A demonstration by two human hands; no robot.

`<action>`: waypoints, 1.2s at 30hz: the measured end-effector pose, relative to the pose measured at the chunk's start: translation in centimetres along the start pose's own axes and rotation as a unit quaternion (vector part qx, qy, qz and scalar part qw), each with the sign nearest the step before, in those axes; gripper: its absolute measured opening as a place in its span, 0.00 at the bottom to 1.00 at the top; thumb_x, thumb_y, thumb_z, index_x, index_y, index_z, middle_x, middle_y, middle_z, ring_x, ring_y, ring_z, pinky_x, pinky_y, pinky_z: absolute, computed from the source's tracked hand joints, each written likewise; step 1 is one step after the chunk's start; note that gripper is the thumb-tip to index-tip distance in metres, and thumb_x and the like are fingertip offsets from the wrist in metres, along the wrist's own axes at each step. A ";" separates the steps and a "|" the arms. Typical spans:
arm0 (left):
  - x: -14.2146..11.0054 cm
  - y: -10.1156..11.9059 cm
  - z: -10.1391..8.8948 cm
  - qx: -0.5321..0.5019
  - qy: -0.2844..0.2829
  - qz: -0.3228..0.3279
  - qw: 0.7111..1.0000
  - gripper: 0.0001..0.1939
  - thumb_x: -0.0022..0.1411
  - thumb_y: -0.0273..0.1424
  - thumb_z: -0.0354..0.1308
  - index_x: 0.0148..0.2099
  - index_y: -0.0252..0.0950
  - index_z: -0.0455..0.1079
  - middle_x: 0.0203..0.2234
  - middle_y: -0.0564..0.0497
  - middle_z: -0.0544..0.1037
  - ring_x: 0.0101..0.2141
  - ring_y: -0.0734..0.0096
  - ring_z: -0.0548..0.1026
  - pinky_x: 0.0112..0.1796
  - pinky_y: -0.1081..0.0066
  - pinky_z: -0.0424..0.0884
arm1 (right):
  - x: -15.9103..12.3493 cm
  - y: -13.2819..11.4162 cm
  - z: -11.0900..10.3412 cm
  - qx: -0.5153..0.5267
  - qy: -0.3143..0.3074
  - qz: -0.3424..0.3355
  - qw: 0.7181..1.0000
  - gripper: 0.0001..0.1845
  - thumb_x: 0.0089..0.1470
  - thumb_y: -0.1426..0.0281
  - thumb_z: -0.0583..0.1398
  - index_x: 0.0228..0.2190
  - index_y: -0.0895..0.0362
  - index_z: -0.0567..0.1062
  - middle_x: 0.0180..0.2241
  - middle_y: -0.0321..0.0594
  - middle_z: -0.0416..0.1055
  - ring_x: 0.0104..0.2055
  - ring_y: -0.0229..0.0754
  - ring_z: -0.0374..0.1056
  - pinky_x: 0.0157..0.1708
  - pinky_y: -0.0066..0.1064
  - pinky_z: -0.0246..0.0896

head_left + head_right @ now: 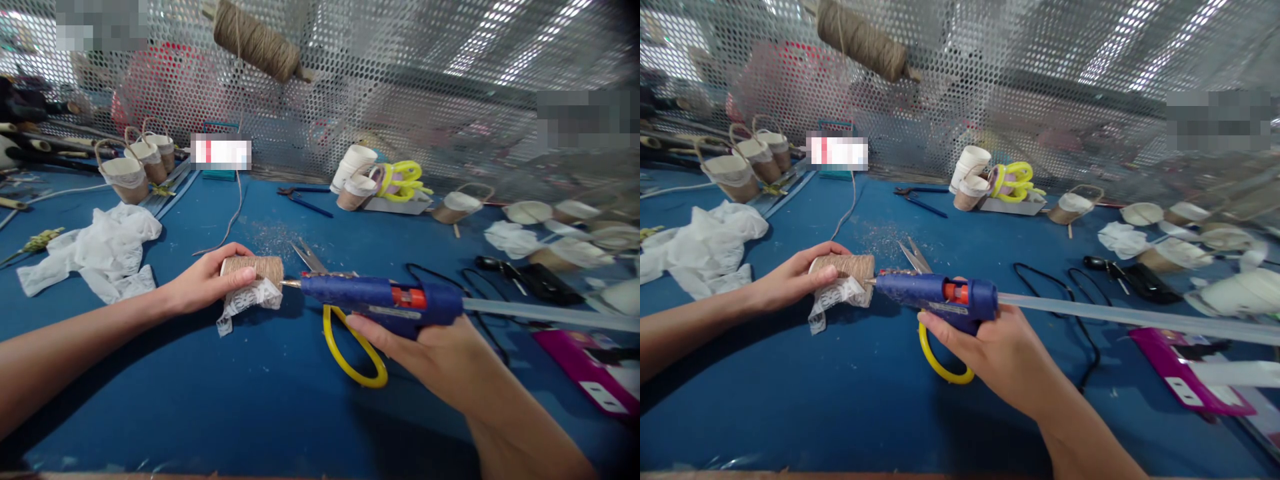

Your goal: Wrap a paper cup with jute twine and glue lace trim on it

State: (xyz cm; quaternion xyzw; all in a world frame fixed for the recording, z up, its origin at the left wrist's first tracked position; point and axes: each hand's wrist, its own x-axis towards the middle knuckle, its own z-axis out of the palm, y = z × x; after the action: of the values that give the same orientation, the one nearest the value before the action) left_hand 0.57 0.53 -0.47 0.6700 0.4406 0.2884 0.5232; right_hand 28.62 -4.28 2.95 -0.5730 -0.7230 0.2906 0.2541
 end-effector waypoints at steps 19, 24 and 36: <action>0.0 -0.2 -0.1 0.003 -0.007 0.010 1.000 0.25 0.54 0.49 0.53 0.45 0.34 0.62 0.31 0.50 0.71 0.29 0.70 0.69 0.29 0.73 0.64 | 0.8 -1.7 0.3 -0.031 -0.012 0.051 0.998 0.14 0.44 0.57 0.60 0.19 0.54 0.73 0.16 0.35 0.66 0.20 0.40 0.61 0.21 0.32 0.64; -0.1 -0.2 -0.2 0.008 -0.009 0.017 1.000 0.25 0.54 0.48 0.53 0.45 0.34 0.62 0.31 0.50 0.70 0.29 0.72 0.68 0.29 0.73 0.63 | 1.0 -2.1 0.1 0.009 -0.038 0.062 0.997 0.13 0.42 0.58 0.62 0.24 0.55 0.76 0.19 0.35 0.71 0.22 0.41 0.64 0.23 0.30 0.66; -0.3 -0.3 -0.1 0.012 -0.030 0.052 0.998 0.24 0.54 0.45 0.56 0.47 0.34 0.63 0.33 0.50 0.72 0.32 0.68 0.69 0.32 0.72 0.65 | 1.3 -2.2 0.1 0.013 -0.017 0.068 0.997 0.13 0.45 0.58 0.60 0.22 0.55 0.72 0.11 0.29 0.58 0.15 0.36 0.54 0.16 0.28 0.54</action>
State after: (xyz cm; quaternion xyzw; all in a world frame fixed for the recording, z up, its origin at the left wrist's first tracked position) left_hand 0.29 0.26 -0.71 0.7066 0.3925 0.2894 0.5128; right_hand 26.74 -3.40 4.50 -0.6125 -0.6828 0.3261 0.2284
